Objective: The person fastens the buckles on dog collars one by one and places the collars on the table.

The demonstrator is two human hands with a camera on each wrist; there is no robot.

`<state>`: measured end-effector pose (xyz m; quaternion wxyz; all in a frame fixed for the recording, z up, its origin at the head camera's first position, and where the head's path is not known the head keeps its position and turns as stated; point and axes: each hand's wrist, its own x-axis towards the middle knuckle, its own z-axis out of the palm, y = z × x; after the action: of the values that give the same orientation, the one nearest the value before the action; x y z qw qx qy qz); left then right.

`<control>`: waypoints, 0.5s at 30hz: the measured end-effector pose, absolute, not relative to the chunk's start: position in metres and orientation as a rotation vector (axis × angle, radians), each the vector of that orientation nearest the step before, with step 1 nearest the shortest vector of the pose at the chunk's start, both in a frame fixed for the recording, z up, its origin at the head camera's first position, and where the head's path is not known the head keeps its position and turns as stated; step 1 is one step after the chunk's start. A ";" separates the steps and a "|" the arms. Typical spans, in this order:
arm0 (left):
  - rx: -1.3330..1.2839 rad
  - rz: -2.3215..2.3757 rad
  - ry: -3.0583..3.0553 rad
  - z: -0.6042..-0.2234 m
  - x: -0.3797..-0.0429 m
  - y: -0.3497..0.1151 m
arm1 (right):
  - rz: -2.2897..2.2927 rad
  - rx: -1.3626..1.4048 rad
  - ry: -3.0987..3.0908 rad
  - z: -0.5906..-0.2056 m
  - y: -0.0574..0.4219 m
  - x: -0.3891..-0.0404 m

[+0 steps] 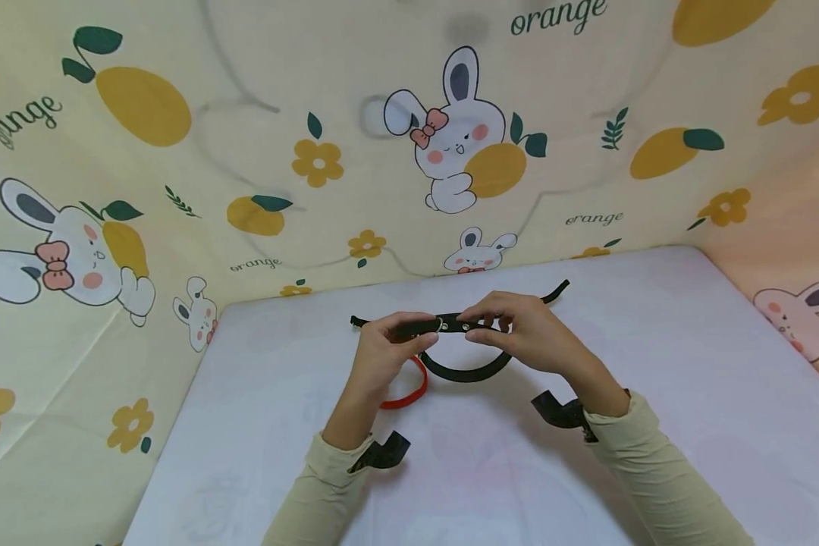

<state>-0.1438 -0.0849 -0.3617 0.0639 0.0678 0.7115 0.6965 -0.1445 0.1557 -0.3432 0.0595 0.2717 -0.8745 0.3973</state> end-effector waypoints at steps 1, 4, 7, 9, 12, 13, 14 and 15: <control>0.188 2.109 2.134 -0.362 -0.144 -0.085 | 1.207 0.821 -2.652 -0.343 0.155 -0.144; 0.157 2.131 2.104 -0.362 -0.144 -0.084 | 1.215 0.819 -2.647 -0.343 0.153 -0.144; 0.162 2.162 2.061 -0.362 -0.145 -0.086 | 1.217 0.825 -2.643 -0.343 0.153 -0.144; 0.158 2.175 2.042 -0.363 -0.145 -0.087 | 1.212 0.835 -2.657 -0.342 0.154 -0.144; 0.117 2.201 2.031 -0.363 -0.146 -0.091 | 1.207 0.842 -2.689 -0.342 0.156 -0.144; 0.095 2.213 2.026 -0.362 -0.146 -0.092 | 1.206 0.841 -2.696 -0.342 0.158 -0.144; 0.076 2.221 2.027 -0.362 -0.147 -0.093 | 1.203 0.838 -2.704 -0.342 0.159 -0.144; 0.062 2.231 2.023 -0.362 -0.147 -0.094 | 1.202 0.833 -2.712 -0.342 0.159 -0.144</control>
<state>-0.1474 -0.0940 -0.3623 0.0647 0.0204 0.6702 0.7390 -0.1439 0.1595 -0.3416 0.0304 0.2701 -0.8798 0.3900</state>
